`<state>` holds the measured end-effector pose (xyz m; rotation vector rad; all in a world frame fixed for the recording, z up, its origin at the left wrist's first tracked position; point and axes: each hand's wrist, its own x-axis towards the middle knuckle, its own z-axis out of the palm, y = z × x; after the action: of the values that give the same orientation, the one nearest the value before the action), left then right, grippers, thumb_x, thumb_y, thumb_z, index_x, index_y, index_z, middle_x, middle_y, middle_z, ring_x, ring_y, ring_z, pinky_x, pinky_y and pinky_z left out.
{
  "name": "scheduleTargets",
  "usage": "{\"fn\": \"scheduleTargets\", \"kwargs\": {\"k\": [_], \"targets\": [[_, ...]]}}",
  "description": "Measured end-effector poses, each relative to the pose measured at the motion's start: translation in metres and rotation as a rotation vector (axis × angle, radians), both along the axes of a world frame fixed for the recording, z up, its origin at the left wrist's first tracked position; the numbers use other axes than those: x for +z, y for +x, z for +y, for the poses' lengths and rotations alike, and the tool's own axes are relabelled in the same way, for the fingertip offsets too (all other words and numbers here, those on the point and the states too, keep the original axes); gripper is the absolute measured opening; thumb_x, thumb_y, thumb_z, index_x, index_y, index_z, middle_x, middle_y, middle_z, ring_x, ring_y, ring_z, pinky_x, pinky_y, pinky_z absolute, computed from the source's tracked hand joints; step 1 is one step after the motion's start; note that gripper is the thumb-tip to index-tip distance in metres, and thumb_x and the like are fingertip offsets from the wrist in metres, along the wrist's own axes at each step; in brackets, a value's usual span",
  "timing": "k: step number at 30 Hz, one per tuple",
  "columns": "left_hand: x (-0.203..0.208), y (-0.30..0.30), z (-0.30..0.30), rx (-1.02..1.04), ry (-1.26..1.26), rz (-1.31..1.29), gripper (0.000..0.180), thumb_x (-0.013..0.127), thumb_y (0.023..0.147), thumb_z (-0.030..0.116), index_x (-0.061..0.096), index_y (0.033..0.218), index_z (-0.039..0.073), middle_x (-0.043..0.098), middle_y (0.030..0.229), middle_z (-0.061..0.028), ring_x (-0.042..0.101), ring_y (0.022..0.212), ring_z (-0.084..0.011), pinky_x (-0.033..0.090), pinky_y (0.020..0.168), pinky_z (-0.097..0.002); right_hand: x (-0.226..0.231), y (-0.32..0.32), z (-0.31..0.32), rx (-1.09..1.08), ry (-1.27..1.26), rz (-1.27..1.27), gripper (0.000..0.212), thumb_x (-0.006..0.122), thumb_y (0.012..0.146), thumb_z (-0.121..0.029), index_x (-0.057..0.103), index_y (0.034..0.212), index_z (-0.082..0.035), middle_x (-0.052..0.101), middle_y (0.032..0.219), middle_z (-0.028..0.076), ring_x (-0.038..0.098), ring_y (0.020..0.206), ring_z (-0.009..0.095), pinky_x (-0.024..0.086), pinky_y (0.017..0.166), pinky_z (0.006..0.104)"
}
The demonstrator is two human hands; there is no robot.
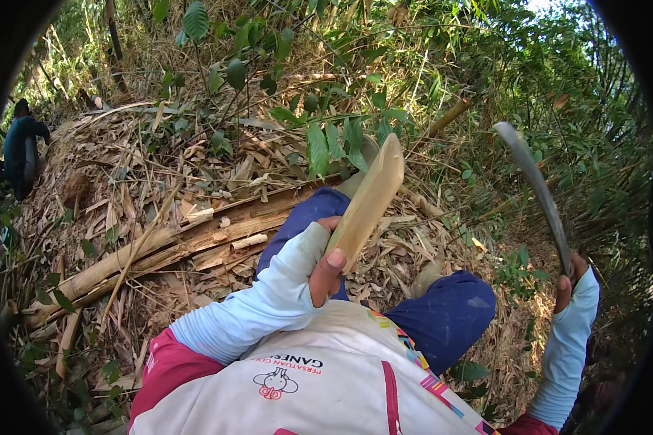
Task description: The person sits on the ground in a bamboo forest and uses a large knife to shave and shape a piece of bamboo. They hold the bamboo in their left hand and repeatedly scrape the surface with the knife in their right hand to remove the outer layer and smooth the wood.
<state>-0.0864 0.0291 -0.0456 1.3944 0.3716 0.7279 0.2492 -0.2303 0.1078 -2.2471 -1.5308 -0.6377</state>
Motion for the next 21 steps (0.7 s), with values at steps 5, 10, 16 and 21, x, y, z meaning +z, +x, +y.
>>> {"fn": "scheduleTargets", "kwargs": {"k": [5,10,16,21], "targets": [[0.004,0.004,0.004,0.001,-0.131,-0.002,0.057,0.044,0.1,0.048,0.044,0.133,0.001,0.056,0.084,-0.0006,0.048,0.059,-0.0057,0.04,0.052,-0.0211,0.006,-0.077,0.035,0.13,-0.453,-0.088,0.057,0.059,0.087,-0.057,0.062,0.106,-0.004,0.049,0.064,0.008,0.049,0.057,0.025,0.037,0.055,0.0388],[-0.007,0.007,0.003,0.005,-0.134,-0.052,0.062,0.044,0.099,0.052,0.043,0.134,0.001,0.056,0.084,-0.0011,0.048,0.059,-0.006,0.04,0.053,-0.0209,0.005,-0.092,0.046,0.173,-0.569,-0.053,0.055,0.075,0.071,-0.049,0.064,0.105,-0.007,0.048,0.06,0.007,0.049,0.055,0.027,0.037,0.053,0.0413],[0.002,0.002,0.0,-0.04,-0.136,-0.101,0.068,0.042,0.097,0.059,0.043,0.134,0.001,0.056,0.085,-0.0009,0.048,0.059,-0.0057,0.04,0.053,-0.0207,0.011,-0.089,0.055,0.172,-0.638,-0.086,0.056,0.079,0.064,-0.043,0.065,0.103,-0.007,0.05,0.061,0.007,0.051,0.056,0.027,0.039,0.055,0.0415],[0.002,0.003,-0.002,-0.069,-0.112,-0.054,0.071,0.042,0.095,0.061,0.044,0.134,0.002,0.055,0.084,0.0,0.046,0.058,-0.0049,0.039,0.053,-0.0203,0.017,-0.088,0.057,0.173,-0.658,-0.119,0.055,0.08,0.061,-0.041,0.066,0.101,-0.007,0.05,0.061,0.007,0.051,0.058,0.028,0.04,0.057,0.0422]]}}
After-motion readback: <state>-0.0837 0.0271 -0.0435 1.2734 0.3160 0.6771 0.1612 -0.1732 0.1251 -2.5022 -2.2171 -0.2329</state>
